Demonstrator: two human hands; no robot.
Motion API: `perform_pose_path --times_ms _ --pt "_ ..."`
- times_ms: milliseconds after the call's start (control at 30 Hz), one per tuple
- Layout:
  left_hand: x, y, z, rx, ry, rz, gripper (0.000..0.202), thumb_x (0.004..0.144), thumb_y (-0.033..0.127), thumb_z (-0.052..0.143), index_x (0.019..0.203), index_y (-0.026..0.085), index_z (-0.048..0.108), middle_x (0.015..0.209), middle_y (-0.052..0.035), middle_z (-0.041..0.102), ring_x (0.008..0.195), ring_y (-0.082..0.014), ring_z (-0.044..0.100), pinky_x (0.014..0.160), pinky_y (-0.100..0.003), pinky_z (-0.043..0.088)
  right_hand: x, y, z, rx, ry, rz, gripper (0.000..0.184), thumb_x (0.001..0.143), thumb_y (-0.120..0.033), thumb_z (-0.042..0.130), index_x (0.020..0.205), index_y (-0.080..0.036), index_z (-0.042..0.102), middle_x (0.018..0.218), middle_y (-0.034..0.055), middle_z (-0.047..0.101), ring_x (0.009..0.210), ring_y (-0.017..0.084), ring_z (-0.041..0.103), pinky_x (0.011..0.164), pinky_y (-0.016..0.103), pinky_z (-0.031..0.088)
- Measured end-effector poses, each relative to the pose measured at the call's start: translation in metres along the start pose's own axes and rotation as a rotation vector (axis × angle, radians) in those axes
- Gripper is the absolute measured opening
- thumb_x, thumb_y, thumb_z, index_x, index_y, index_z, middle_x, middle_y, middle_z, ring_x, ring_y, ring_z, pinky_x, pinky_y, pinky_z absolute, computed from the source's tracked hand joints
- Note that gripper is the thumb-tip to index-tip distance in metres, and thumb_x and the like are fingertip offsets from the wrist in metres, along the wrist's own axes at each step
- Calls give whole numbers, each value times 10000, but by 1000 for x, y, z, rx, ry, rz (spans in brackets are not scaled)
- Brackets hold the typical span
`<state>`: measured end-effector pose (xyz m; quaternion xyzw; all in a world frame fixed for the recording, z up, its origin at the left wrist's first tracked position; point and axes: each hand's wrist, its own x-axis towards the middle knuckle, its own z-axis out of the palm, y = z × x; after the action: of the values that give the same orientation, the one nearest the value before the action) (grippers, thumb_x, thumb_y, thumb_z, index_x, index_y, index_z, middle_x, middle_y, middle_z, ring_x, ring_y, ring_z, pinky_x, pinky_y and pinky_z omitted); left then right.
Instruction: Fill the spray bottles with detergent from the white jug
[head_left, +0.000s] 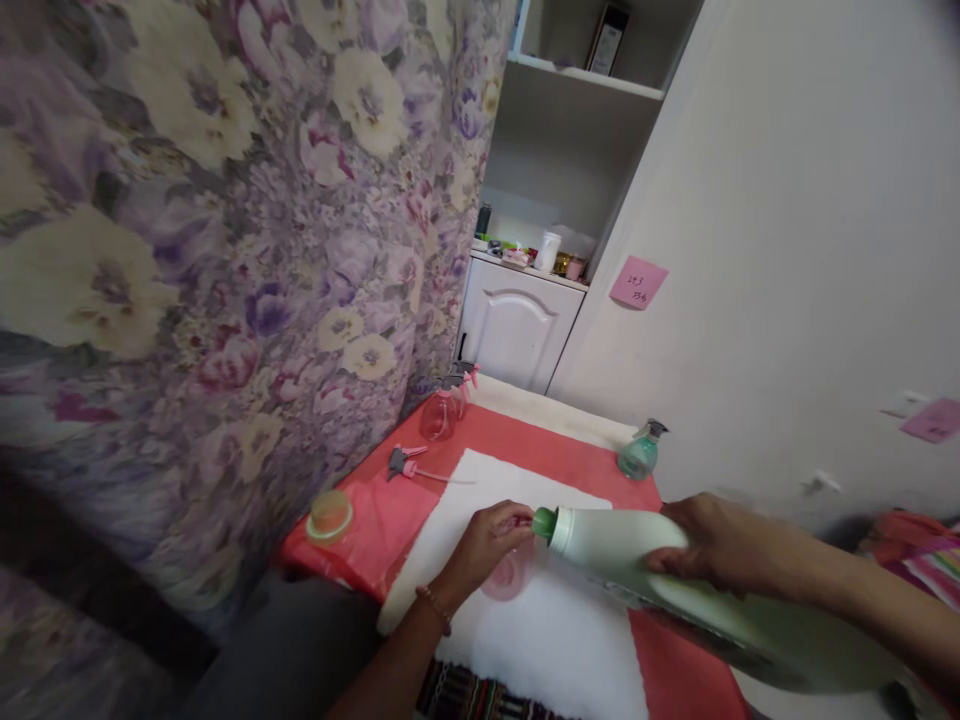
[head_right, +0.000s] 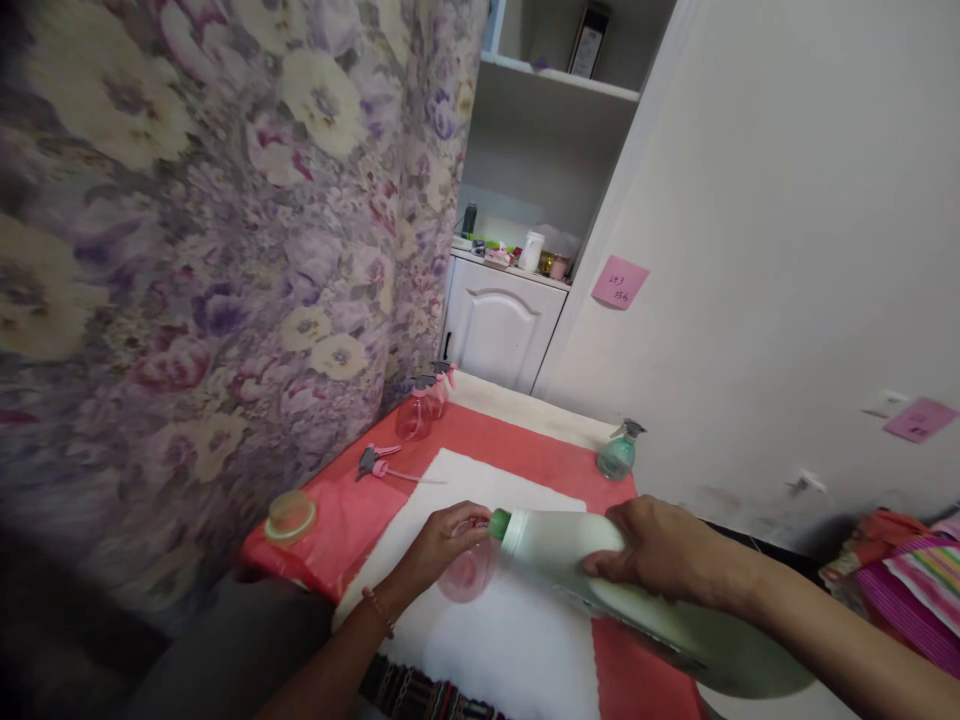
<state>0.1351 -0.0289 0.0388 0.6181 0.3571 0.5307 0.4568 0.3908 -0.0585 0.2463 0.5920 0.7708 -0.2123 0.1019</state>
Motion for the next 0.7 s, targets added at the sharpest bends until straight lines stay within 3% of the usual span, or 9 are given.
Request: perform_pose_path --times_ms 700 --pt "-1 8 1 11 2 -11 169 785 249 657 922 171 714 881 -41 694 862 -190 620 788 -275 452 0 0 -1 -48 34 3 353 777 -544 625 728 -198 570 561 8 622 446 128 548 417 222 354"
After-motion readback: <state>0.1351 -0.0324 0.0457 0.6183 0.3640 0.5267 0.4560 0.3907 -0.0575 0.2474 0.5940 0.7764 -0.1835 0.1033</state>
